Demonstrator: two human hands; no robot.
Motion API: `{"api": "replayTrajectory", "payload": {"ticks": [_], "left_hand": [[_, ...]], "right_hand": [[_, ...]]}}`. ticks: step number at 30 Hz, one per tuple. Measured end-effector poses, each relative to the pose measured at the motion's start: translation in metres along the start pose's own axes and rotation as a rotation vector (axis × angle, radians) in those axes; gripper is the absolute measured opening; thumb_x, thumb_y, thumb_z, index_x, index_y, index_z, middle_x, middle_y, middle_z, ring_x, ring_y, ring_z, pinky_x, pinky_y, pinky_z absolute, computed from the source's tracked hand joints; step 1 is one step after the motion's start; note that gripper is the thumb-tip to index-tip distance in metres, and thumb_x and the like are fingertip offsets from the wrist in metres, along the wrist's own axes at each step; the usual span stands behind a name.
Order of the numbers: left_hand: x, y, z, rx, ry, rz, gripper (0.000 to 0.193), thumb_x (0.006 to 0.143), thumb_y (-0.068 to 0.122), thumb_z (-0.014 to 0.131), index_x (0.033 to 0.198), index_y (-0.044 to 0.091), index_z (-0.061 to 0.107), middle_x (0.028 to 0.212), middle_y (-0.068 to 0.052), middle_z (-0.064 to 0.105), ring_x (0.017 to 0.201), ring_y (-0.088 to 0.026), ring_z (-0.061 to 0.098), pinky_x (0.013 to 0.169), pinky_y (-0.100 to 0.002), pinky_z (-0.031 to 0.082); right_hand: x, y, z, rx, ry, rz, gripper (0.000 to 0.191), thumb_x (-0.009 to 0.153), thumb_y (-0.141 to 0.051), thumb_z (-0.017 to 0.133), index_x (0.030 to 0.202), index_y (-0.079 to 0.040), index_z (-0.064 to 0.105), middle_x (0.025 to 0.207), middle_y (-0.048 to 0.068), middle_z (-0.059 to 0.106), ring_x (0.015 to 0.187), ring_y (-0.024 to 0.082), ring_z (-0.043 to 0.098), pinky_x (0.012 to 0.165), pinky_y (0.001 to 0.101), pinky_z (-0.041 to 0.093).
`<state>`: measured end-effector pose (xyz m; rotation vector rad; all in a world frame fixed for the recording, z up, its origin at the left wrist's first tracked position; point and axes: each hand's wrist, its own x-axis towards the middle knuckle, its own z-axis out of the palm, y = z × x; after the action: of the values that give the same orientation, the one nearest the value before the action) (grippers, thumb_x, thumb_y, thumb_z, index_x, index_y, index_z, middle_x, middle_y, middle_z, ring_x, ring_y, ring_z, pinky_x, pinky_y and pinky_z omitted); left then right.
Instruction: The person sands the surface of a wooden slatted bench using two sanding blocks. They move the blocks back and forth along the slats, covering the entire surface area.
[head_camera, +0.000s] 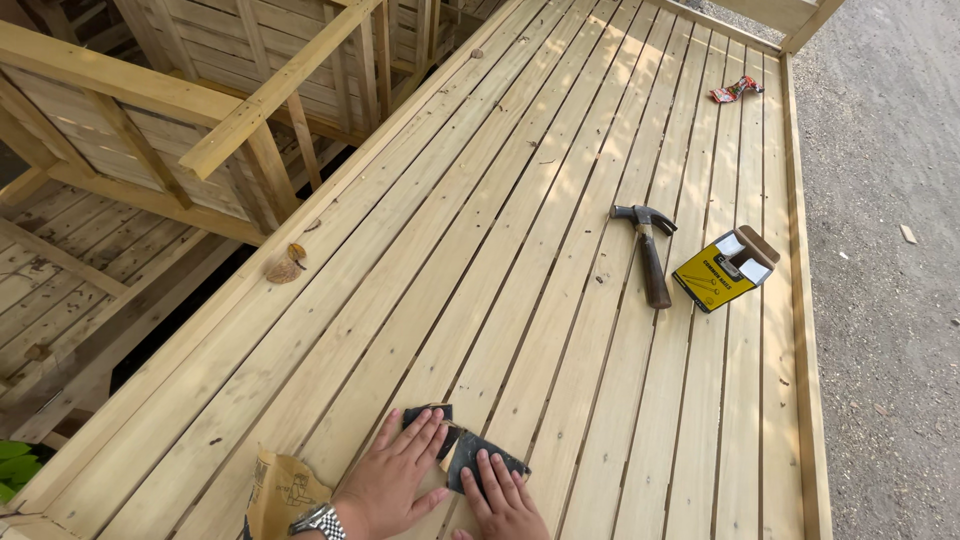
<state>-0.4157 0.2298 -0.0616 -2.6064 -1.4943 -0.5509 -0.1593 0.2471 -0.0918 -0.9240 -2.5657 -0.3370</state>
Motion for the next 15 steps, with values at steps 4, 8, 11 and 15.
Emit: {"api": "replayTrajectory", "payload": {"ticks": [4, 8, 11, 15], "left_hand": [[-0.017, 0.004, -0.012, 0.002, 0.044, 0.152, 0.088, 0.100, 0.065, 0.033, 0.153, -0.005, 0.025, 0.164, -0.021, 0.022, 0.154, -0.029, 0.015, 0.122, -0.051, 0.005], [0.024, -0.005, -0.006, -0.106, -0.282, -0.009, 0.087, 0.099, 0.060, 0.037, 0.154, -0.006, 0.024, 0.164, -0.021, 0.019, 0.153, -0.029, 0.012, 0.121, -0.051, 0.002], [0.044, 0.001, 0.006, -0.148, -0.434, -0.114, 0.090, 0.098, 0.061, 0.039, 0.155, -0.007, 0.022, 0.165, -0.022, 0.017, 0.153, -0.030, 0.011, 0.122, -0.049, 0.000], [-0.009, 0.021, 0.018, -0.199, -0.079, 0.135, 0.091, 0.096, 0.064, 0.041, 0.149, -0.010, 0.028, 0.159, -0.025, 0.025, 0.150, -0.032, 0.016, 0.123, -0.051, 0.003]], "right_hand": [[-0.002, 0.009, -0.010, 0.034, -0.320, -0.060, 0.071, 0.101, -0.058, 0.038, 0.159, -0.018, 0.027, 0.168, 0.013, 0.018, 0.155, 0.028, 0.014, 0.122, 0.0427, 0.012], [0.055, 0.055, -0.020, 0.291, -0.803, 0.385, 0.070, 0.102, -0.049, 0.040, 0.159, -0.013, 0.023, 0.168, 0.015, 0.012, 0.154, 0.031, 0.009, 0.122, 0.0456, 0.011], [0.067, 0.050, -0.012, 0.248, -0.626, 0.529, 0.068, 0.102, -0.047, 0.039, 0.159, -0.012, 0.026, 0.168, 0.014, 0.018, 0.155, 0.030, 0.013, 0.124, 0.0450, 0.013], [0.003, -0.005, 0.013, 0.187, -0.461, 0.335, 0.075, 0.095, -0.052, 0.047, 0.153, -0.007, 0.031, 0.162, 0.021, 0.020, 0.151, 0.036, 0.016, 0.118, 0.0508, 0.015]]}}
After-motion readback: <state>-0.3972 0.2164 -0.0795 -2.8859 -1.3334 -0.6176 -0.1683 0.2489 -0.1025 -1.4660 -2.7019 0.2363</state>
